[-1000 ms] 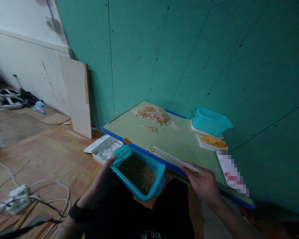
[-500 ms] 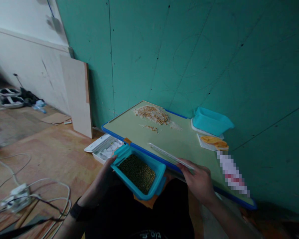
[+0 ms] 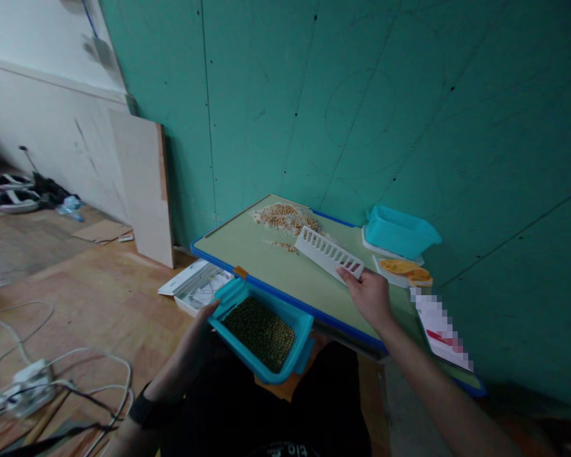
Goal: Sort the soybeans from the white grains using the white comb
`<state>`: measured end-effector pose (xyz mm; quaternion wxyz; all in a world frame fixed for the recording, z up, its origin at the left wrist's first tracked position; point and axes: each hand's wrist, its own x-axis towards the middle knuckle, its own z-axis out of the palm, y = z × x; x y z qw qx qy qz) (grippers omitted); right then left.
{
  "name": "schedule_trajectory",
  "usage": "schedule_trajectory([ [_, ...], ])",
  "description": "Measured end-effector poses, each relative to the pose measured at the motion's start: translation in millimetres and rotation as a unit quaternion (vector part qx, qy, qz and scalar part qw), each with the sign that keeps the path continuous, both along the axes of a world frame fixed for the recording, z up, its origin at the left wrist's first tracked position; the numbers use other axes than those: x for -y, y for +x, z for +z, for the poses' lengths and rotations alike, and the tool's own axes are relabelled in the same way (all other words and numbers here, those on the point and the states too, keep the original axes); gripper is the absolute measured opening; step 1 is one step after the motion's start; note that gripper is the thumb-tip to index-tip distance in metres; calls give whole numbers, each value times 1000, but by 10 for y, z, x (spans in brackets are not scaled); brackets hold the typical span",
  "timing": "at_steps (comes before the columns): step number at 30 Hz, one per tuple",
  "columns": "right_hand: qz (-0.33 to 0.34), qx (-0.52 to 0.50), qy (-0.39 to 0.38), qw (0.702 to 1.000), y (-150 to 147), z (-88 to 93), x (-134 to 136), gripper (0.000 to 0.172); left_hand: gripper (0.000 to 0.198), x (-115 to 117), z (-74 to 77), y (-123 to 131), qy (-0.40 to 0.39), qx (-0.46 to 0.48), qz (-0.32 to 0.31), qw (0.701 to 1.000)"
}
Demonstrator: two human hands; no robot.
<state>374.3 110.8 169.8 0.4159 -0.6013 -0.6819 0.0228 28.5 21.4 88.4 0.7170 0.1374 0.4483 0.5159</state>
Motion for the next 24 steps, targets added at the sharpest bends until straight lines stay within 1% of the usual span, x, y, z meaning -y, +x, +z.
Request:
schedule_trajectory([
  [2, -5, 20, -12, 1000, -1, -2, -155, 47, 92, 3, 4, -3, -1, 1, 4, 1000],
  [4, -5, 33, -22, 999, -2, -19, -234, 44, 93, -3, -11, -14, -8, 7, 4, 1000],
  [10, 3, 21, -41, 999, 14, -87, -275, 40, 103, -51, -151, -78, 1, 18, -9, 1000],
  [14, 18, 2, -47, 999, 7, -104, -278, 38, 100, -67, -216, -109, -12, 45, -24, 999],
  [18, 33, -9, -42, 999, -21, -109, -294, 36, 96, -75, -197, -98, -13, 29, -16, 999],
  [22, 51, -16, -39, 998, -54, -104, -367, 34, 95, -50, -122, -68, -3, 19, 4, 1000],
  [24, 59, -18, -42, 997, -70, -102, -407, 33, 91, -29, -80, -56, -5, 5, 11, 1000],
])
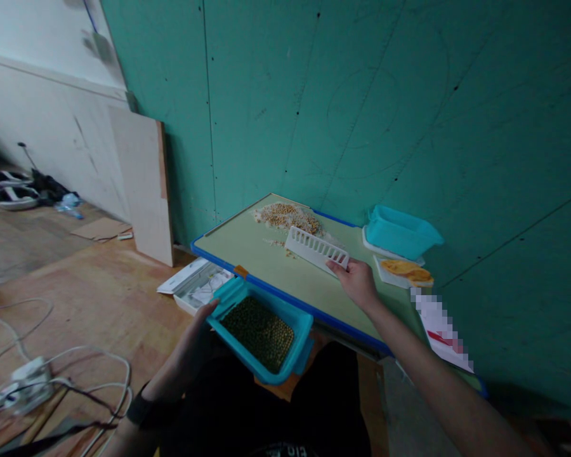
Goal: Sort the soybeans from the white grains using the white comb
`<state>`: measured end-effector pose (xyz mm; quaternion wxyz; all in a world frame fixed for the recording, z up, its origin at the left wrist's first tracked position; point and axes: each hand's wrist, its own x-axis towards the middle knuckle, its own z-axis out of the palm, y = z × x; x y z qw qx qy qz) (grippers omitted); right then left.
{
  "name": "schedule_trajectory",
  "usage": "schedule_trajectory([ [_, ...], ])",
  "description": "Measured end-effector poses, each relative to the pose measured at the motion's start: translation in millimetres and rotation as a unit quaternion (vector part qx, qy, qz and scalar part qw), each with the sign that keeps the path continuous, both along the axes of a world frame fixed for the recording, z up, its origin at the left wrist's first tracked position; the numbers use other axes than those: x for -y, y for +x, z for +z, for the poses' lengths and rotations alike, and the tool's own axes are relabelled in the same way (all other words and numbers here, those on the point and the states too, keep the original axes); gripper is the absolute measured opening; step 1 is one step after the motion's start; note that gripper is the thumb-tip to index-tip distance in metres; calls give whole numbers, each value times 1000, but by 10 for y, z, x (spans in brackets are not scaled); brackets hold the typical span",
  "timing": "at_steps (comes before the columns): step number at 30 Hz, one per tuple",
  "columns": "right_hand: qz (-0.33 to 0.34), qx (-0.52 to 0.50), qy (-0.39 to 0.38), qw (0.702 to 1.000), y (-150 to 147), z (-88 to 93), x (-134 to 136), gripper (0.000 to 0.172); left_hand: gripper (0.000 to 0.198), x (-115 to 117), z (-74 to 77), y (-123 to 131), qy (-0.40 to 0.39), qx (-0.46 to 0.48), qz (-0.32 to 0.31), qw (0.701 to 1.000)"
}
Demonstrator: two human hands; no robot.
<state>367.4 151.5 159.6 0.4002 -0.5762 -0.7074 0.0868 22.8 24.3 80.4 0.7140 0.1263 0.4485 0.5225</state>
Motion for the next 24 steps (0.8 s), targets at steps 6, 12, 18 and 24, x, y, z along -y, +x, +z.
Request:
schedule_trajectory([
  [6, 52, -51, -2, 997, -31, -32, -32, 32, 75, 9, 46, -16, -11, -19, -2, 1000],
  [12, 102, -129, -23, 986, -91, -67, -23, 30, 86, 2, 17, -49, 16, -9, 1, 1000],
  [18, 152, -121, -30, 981, -203, -106, 269, 26, 82, -4, 36, -30, -3, 23, 7, 1000],
  [24, 124, -103, 16, 987, -165, -64, 333, 26, 78, -25, 29, -33, -7, 22, 14, 1000],
])
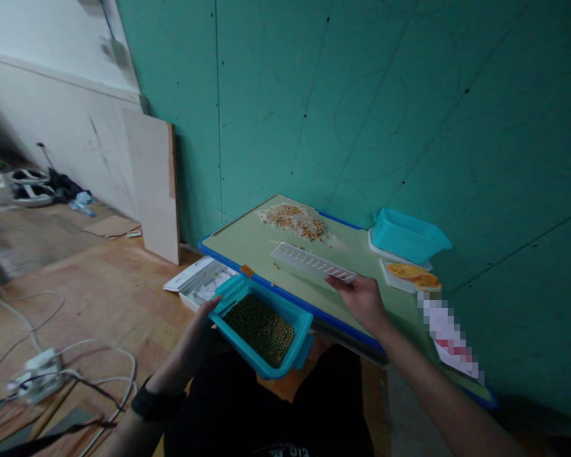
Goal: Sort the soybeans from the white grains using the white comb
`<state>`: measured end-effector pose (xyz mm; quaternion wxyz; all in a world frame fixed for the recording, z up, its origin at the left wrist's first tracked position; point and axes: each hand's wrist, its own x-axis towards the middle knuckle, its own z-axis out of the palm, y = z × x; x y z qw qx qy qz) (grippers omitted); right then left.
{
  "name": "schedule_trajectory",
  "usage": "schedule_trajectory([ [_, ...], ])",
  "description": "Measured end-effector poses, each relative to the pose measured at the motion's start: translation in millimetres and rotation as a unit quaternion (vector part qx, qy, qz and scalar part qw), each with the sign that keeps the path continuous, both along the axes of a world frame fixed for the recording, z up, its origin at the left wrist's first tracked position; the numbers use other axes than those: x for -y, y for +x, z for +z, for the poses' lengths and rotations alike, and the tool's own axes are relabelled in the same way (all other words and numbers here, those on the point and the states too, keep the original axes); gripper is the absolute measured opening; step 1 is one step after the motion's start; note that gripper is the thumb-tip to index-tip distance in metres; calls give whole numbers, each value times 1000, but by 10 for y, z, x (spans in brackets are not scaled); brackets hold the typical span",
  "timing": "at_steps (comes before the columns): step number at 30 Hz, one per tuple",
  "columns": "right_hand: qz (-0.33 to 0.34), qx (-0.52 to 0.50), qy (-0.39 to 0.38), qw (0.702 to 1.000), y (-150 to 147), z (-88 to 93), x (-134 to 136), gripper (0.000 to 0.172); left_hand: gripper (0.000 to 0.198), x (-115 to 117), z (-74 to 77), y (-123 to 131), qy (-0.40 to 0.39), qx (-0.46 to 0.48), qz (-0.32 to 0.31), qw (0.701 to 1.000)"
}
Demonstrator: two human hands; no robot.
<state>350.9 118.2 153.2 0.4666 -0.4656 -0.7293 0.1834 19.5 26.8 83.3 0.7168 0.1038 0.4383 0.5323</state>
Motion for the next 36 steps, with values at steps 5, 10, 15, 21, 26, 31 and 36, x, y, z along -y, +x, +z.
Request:
schedule_trajectory([
  [5, -45, 40, -13, 998, 9, 28, -335, 24, 83, -31, -91, -76, 8, -11, -22, 1000],
  [10, -27, 32, -40, 998, -90, -26, -379, 23, 78, 20, -20, -49, 31, -24, 6, 999],
  [15, 15, 38, -42, 998, -245, -18, -44, 25, 78, 63, 60, -19, 38, -26, -16, 999],
  [21, 70, 25, -58, 996, -357, 63, 281, 24, 82, 66, 70, -1, 23, -39, -9, 999],
  [26, -65, 32, -12, 997, -162, 179, -268, 21, 81, 28, 20, -17, 19, -16, -20, 999],
  [31, -165, 49, -39, 984, 36, 192, -816, 17, 81, 48, 28, 15, -12, -32, -7, 999],
  [36, -122, 23, -40, 991, -69, 129, -921, 17, 99, 152, 42, 44, -10, -51, 21, 998],
])
